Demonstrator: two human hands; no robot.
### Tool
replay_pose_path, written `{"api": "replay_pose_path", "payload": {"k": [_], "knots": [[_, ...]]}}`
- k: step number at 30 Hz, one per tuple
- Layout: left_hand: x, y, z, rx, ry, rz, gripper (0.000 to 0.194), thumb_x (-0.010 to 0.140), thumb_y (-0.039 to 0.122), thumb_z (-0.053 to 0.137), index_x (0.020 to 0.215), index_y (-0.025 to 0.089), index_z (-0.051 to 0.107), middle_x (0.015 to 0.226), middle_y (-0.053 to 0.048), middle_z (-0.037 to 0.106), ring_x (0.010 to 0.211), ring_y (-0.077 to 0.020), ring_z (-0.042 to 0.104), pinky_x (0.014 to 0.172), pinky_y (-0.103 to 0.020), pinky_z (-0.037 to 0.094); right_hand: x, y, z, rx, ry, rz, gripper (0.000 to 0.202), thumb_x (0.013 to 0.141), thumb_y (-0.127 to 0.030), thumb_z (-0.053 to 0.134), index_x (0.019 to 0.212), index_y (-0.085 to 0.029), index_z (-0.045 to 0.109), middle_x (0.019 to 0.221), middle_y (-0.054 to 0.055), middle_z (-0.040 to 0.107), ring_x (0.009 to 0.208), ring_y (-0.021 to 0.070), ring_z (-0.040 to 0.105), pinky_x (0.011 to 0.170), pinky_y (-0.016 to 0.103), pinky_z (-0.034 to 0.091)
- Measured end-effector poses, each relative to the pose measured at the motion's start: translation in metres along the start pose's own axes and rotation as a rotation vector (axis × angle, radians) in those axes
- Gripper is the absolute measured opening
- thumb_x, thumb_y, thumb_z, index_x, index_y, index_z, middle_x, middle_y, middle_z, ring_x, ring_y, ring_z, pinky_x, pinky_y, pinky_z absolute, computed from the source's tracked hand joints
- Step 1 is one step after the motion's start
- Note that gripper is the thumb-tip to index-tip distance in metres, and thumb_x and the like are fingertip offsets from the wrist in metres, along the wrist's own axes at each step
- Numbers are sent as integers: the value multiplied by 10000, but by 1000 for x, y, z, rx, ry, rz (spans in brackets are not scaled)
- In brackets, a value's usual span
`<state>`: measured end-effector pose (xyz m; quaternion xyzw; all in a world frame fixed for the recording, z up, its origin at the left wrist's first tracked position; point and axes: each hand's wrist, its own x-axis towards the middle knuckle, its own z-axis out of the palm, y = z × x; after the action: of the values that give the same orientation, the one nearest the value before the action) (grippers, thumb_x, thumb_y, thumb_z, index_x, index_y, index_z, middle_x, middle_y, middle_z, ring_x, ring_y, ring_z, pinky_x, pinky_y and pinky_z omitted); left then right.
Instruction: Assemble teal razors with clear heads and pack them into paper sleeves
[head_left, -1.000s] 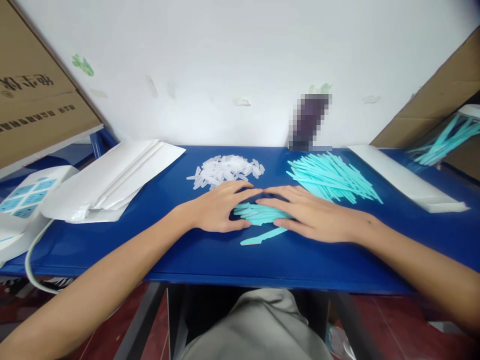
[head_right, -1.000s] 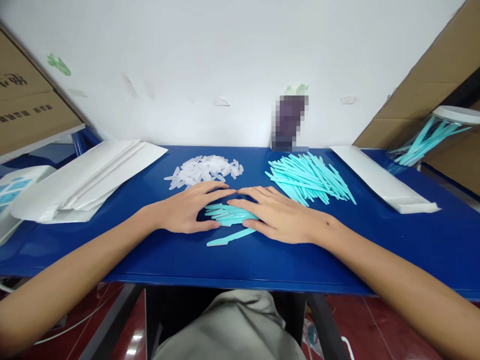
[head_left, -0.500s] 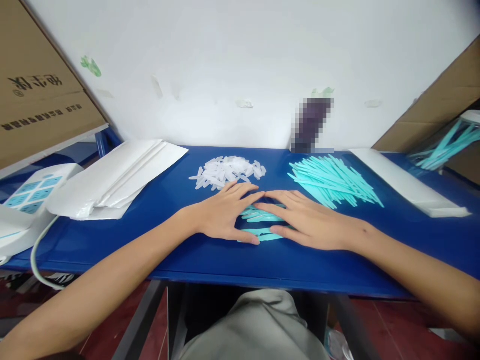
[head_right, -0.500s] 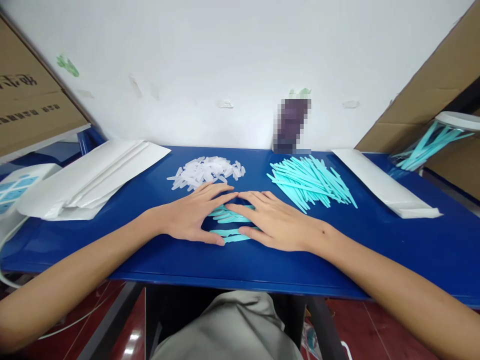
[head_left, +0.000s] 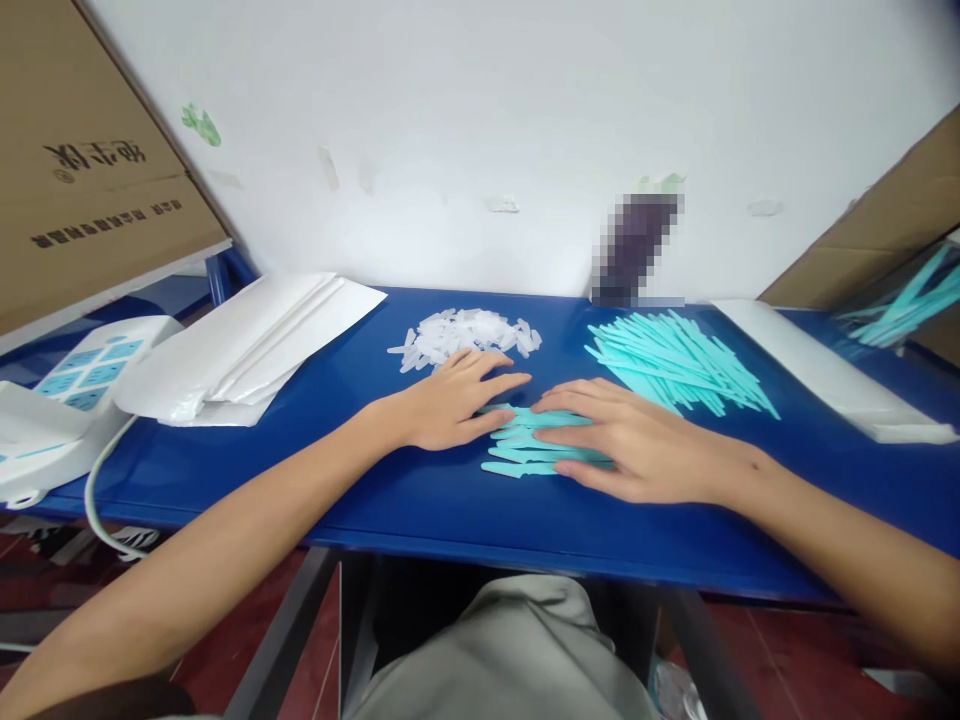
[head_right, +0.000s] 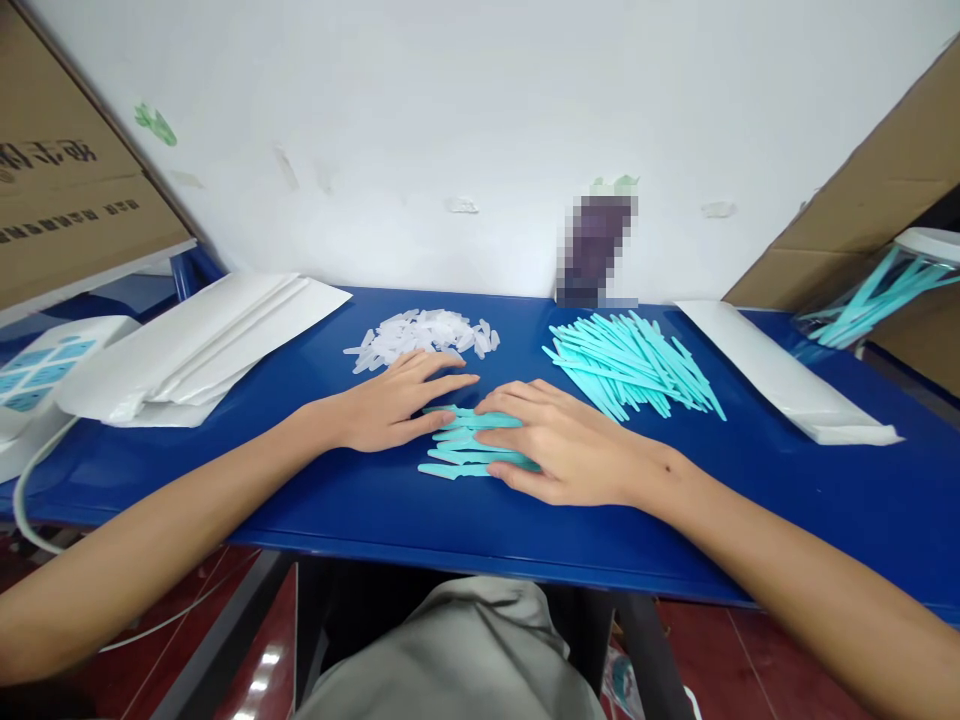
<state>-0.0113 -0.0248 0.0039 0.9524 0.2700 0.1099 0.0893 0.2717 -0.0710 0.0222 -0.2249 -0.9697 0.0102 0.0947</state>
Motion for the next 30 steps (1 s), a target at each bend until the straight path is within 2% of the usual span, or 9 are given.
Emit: {"api": "replay_pose_path", "payload": {"k": [5,10,16,21,25,30], "knots": [[0,-4,1,32,10,-7,597,1087,550,401,1563,201,492,1555,-187,471,1396,-358,462,1220,-592,306,1,-5,-1,-55,-20,-34,408,1060,-417,518,1364,-230,717,1469,149,645,1335,361,587,1001,554,525],[1,-3,1,29,0,-13,610,1071,570,433,1547,197,514,1545,-191,478,1400,-371,457,1212,-607,311,1,-8,-3,-56,-7,-38,443,1053,-414,534,1420,-209,676,1459,149,663,1340,351,593,1018,542,526],[1,-2,1,20,10,-12,610,1064,571,444,1547,206,512,1541,-190,484,1393,-374,463,1201,-603,322,-1,-2,-3,-86,-9,-28,429,1043,-436,550,1376,-218,710,1471,152,652,1344,377,584,1011,580,528],[1,-2,0,-3,-15,-31,633,1053,594,450,1560,220,495,1559,-188,464,1406,-382,452,1197,-612,321,-1,1,-2,-65,7,-5,441,1053,-435,526,1377,-196,706,1436,182,663,1291,361,622,970,545,553],[1,-1,0,-29,-45,-64,698,1033,639,464,1589,217,457,1590,-194,427,1448,-401,412,1224,-638,269,0,4,-2,-53,-10,26,466,1057,-443,517,1409,-191,688,1423,188,668,1274,359,632,956,537,558],[1,-1,1,-43,-46,-71,691,1043,656,424,1582,226,465,1593,-187,431,1454,-402,411,1225,-645,265,-2,5,-2,-30,-16,20,434,1047,-451,533,1346,-210,735,1432,180,661,1279,361,627,964,540,553]]}}
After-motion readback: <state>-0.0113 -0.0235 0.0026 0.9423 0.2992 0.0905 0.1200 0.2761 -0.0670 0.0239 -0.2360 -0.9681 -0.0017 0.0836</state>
